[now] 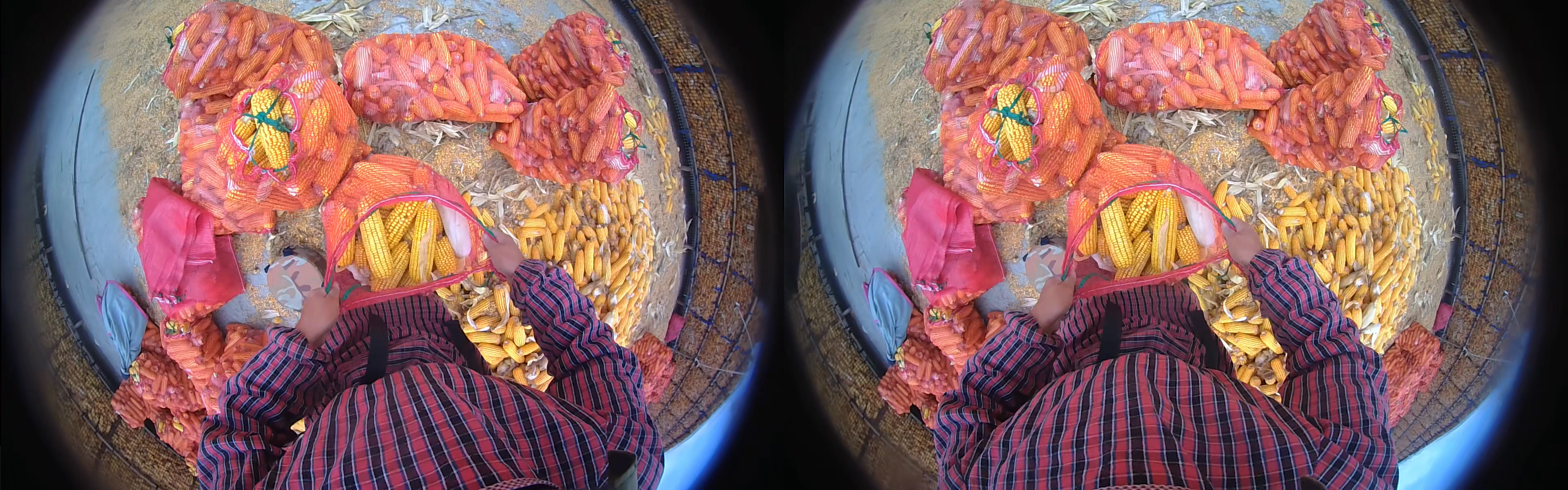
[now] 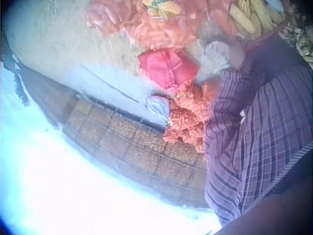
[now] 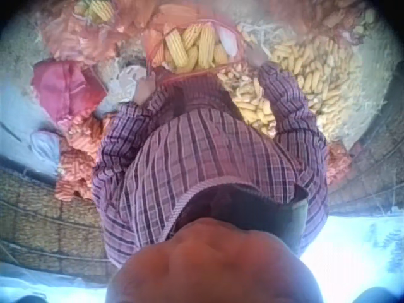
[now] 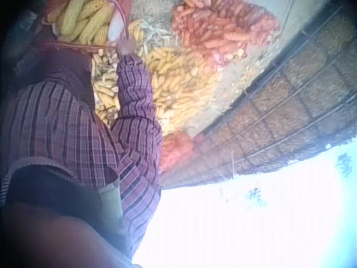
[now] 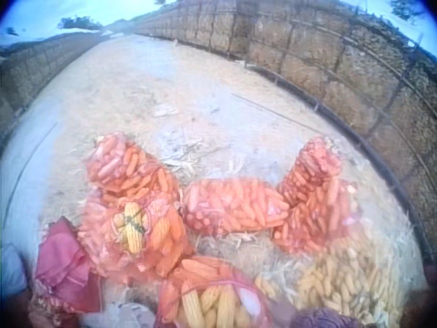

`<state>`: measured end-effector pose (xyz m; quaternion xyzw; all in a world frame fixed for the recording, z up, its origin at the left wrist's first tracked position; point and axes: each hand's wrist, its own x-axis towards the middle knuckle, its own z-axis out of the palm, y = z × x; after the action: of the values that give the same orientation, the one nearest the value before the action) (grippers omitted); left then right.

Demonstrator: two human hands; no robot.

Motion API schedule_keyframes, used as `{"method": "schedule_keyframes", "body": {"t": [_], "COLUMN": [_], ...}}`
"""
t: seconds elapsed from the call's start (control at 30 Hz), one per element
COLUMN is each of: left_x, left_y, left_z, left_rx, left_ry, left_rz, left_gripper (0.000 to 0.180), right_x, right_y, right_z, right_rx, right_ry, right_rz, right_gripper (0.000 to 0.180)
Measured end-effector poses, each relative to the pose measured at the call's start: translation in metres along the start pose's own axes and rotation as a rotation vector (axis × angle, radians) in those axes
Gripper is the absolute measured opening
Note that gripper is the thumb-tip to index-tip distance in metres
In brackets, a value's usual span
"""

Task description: The person repeatedly picks dried corn cobs from a large pile on the floor and places them into a red mesh bag. They continue filling the bag by hand, occasionally adjusting the bag's position, until it is full.

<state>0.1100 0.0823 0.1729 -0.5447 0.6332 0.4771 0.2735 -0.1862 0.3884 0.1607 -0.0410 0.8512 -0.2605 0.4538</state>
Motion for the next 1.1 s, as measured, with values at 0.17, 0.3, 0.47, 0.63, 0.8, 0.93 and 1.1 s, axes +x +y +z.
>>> {"method": "schedule_keyframes", "body": {"t": [0.17,0.3,0.47,0.63,0.8,0.93,1.1], "left_x": [-0.022,0.028,0.050,0.039,-0.014,-0.021,0.065], "left_y": [-0.009,-0.013,-0.014,0.010,0.013,-0.005,0.006], "left_z": [-0.028,-0.013,-0.008,-0.013,-0.018,-0.026,-0.013], "left_rx": [0.118,-0.004,0.267,0.145,0.261,0.023,0.213], "left_ry": [0.047,-0.094,-0.017,-0.134,-0.009,-0.077,0.058], "left_rz": [0.206,-0.147,0.000,-0.053,0.175,0.251,-0.008], "left_gripper": [0.051,0.059,0.075,0.066,0.053,0.051,0.063], "right_x": [-0.017,0.010,0.037,0.048,0.022,0.003,0.055], "right_y": [-0.009,-0.015,-0.003,0.010,0.005,0.000,-0.010], "right_z": [0.002,0.046,0.048,0.039,0.009,0.001,0.027], "right_rx": [-0.014,-0.142,-0.222,-0.238,0.112,0.181,-0.330], "right_ry": [0.059,0.012,0.108,-0.017,-0.058,-0.054,0.072], "right_rz": [-0.185,0.063,-0.007,0.226,0.214,0.086,-0.071], "right_gripper": [0.032,0.037,0.051,0.054,0.044,0.039,0.048]}}
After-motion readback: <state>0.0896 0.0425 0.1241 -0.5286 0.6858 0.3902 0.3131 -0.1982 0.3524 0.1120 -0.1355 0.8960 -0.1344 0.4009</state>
